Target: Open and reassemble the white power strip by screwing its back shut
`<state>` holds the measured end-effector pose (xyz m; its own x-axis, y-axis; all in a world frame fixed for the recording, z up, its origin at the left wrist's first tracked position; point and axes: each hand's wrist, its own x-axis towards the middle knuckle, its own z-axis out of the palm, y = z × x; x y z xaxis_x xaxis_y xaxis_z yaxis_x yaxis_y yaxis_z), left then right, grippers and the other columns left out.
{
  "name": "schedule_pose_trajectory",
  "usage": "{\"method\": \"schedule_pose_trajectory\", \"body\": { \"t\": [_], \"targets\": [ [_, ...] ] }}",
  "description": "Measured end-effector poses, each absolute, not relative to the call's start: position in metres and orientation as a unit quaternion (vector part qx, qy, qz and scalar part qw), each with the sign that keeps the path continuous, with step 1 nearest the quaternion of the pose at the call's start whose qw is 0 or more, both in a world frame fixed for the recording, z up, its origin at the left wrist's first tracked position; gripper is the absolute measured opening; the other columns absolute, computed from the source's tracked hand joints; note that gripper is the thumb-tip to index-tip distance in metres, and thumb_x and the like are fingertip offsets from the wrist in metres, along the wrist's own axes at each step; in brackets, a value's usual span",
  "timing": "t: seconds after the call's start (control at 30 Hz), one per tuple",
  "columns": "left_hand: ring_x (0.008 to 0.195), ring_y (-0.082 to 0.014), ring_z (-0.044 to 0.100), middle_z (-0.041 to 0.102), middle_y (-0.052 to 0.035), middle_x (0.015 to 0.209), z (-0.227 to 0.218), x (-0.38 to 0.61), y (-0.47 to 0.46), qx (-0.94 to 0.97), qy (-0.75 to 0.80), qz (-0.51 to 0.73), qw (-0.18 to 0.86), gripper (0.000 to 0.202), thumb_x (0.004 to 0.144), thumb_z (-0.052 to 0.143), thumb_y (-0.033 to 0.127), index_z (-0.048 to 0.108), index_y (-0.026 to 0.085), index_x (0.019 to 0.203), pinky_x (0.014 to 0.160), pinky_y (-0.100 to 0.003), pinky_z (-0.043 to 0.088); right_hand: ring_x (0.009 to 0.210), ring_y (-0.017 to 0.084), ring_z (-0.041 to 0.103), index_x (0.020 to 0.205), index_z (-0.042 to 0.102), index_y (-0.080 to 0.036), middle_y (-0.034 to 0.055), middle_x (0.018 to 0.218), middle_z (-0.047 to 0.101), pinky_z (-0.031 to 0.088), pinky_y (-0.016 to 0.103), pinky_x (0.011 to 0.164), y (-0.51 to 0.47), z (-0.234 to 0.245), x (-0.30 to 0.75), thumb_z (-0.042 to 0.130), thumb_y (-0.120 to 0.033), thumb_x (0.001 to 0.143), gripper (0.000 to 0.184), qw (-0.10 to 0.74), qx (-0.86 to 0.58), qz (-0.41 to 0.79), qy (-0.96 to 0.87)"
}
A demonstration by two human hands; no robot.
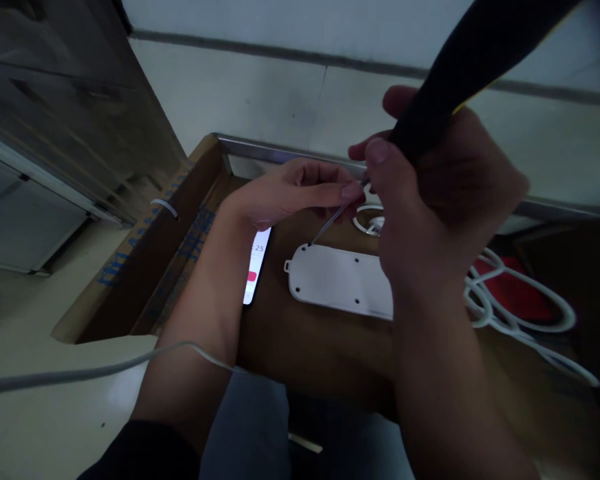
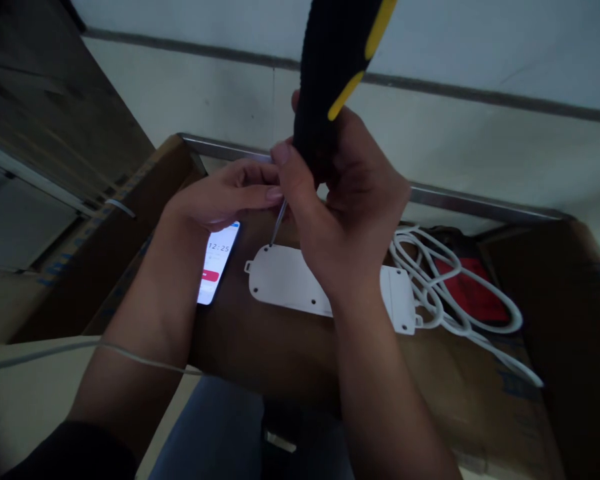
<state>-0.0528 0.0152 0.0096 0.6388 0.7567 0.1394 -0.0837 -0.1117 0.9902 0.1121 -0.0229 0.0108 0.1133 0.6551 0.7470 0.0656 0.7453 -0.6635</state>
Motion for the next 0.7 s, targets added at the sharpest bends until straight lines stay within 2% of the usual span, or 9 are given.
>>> {"method": "schedule_pose_trajectory", "body": {
  "t": [0.07,0.17,0.3,0.37,0.47,0.53,0.7],
  "targets": [
    [0.081,-0.0136,0.066,0.070,-0.0023,0.083,0.012,-0.055,0.014,0.670,0.229,0.336,0.622,0.034,0.088,0.083,0.049,0.077,0.016,0.084,0.082,-0.028,0.054,0.085,0.014,0.073,0.109,0.081,-0.027,-0.0014,0.105,0.075,0.054,0.030,0.067,-0.024,0.013,0.112,0.075,-0.021,0.091,0.020,0.695,-0.284,0.216,-0.624],
    [0.079,-0.0135,0.065,0.071,-0.0035,0.081,0.012,-0.058,0.015,0.680,0.207,0.316,0.629,0.039,0.087,0.084,0.053,0.077,0.015,0.086,0.081,-0.028,0.054,0.079,0.015,0.071,0.103,0.081,-0.030,-0.0017,0.094,0.075,0.058,0.032,0.070,-0.024,0.014,0.112,0.073,-0.018,0.091,0.019,0.689,-0.295,0.233,-0.620],
    [0.075,-0.0159,0.067,0.072,-0.0041,0.080,0.008,-0.061,0.018,0.689,0.191,0.262,0.648,0.040,0.078,0.091,0.053,0.075,0.016,0.080,0.078,-0.032,0.057,0.064,0.013,0.066,0.098,0.082,-0.029,-0.0037,0.080,0.073,0.051,0.029,0.053,-0.023,0.013,0.115,0.077,-0.022,0.086,0.015,0.636,-0.264,0.349,-0.635],
    [0.077,-0.0179,0.069,0.073,-0.0039,0.080,0.006,-0.062,0.018,0.699,0.194,0.249,0.642,0.041,0.076,0.091,0.054,0.073,0.017,0.077,0.078,-0.033,0.058,0.065,0.014,0.067,0.098,0.083,-0.031,-0.0040,0.082,0.074,0.055,0.032,0.056,-0.023,0.013,0.116,0.078,-0.023,0.086,0.015,0.615,-0.242,0.383,-0.645],
    [0.076,-0.0189,0.069,0.072,-0.0031,0.078,0.005,-0.064,0.018,0.704,0.208,0.251,0.631,0.039,0.076,0.090,0.054,0.074,0.018,0.076,0.075,-0.034,0.058,0.069,0.015,0.069,0.099,0.082,-0.034,-0.0042,0.086,0.076,0.061,0.037,0.070,-0.024,0.013,0.116,0.077,-0.023,0.086,0.018,0.608,-0.240,0.380,-0.654],
    [0.072,-0.0186,0.069,0.071,-0.0036,0.075,0.005,-0.064,0.018,0.705,0.212,0.257,0.626,0.039,0.075,0.090,0.053,0.074,0.018,0.075,0.072,-0.034,0.057,0.069,0.014,0.068,0.098,0.082,-0.035,-0.0051,0.088,0.077,0.061,0.035,0.069,-0.025,0.013,0.115,0.077,-0.023,0.086,0.017,0.605,-0.247,0.374,-0.658],
    [0.068,-0.0205,0.070,0.071,-0.0054,0.071,0.006,-0.064,0.017,0.701,0.230,0.262,0.622,0.039,0.066,0.095,0.051,0.076,0.017,0.072,0.069,-0.036,0.059,0.070,0.011,0.070,0.099,0.081,-0.027,-0.0043,0.087,0.077,0.059,0.029,0.063,-0.028,0.014,0.117,0.079,-0.024,0.088,0.012,0.591,-0.243,0.356,-0.682]
  ]
}}
